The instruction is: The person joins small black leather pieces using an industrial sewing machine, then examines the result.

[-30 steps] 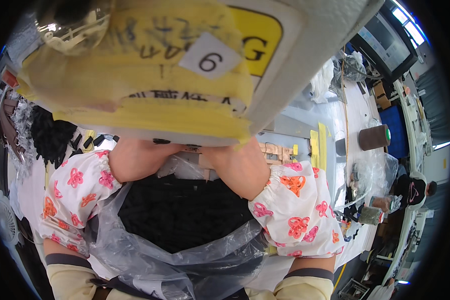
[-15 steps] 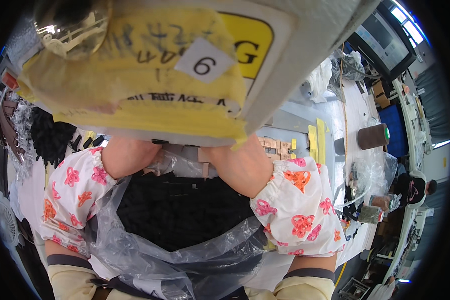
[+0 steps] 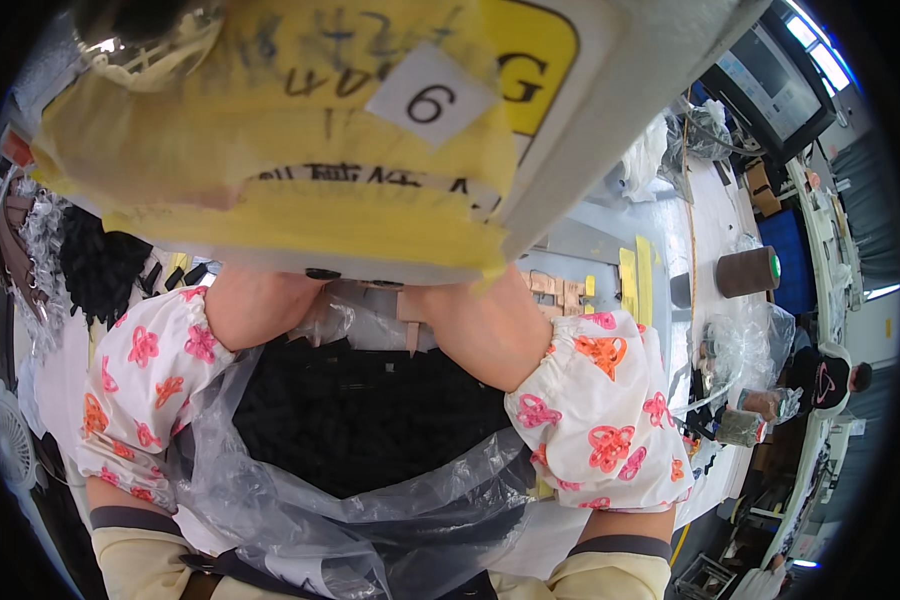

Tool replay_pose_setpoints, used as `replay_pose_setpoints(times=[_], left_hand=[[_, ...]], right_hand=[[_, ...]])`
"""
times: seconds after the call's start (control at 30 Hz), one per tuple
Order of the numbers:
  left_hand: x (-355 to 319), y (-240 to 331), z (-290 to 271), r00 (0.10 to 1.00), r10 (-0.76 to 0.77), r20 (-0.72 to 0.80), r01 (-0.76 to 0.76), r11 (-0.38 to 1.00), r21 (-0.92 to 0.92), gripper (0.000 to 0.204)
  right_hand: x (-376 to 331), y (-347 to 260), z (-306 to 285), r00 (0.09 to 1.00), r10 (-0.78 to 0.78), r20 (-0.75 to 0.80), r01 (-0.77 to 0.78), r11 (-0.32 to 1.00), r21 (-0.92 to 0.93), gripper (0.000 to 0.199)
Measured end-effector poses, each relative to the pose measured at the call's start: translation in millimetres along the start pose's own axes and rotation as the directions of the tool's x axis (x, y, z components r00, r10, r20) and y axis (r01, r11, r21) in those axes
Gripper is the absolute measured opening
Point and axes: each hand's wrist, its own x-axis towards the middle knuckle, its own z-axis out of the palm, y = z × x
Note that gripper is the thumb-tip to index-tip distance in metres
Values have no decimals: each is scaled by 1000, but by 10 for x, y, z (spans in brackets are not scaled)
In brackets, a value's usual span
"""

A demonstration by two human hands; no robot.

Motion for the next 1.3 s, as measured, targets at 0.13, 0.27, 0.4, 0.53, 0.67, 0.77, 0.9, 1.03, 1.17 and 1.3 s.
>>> replay_pose_setpoints(times=[0.13,0.27,0.4,0.53,0.67,0.77,0.9,1.03,1.17,1.3], left_hand=[[-3,-5,-1,992,-78,101,78,997,2,32],[-14,40,-57,996,-62,61,64,998,-24,30],[2,9,-20,1000,-22,13,23,998,-63,29],[-94,-76,12,998,29,-52,-30,999,-21,28],[-237,-282,-171,990,110,-94,-102,991,86,24],[-474,-449,-380,980,-178,92,175,984,41,20],[-593,-586,-404,946,-317,-74,321,946,55,18],[-529,-594,-430,952,-261,-158,285,946,153,21],[-623,-559,-501,934,-333,-133,350,927,135,24],[-470,-78,-720,973,-231,-19,226,962,-156,24]], right_hand=[[7,58,57,998,35,58,-40,997,71,20],[-21,-30,-15,999,42,-7,-41,998,42,22],[-48,18,41,997,82,12,-83,991,101,25],[-51,65,80,999,11,39,-16,991,135,25],[-128,97,20,999,-18,33,11,978,210,25],[-276,31,-152,995,36,93,-59,963,263,26],[-238,-81,-33,999,40,8,-40,962,270,31],[-275,-49,94,996,29,-80,-5,960,280,30],[-356,-38,113,986,45,-163,8,949,315,27],[-374,-18,42,970,-10,-242,73,964,254,26]])
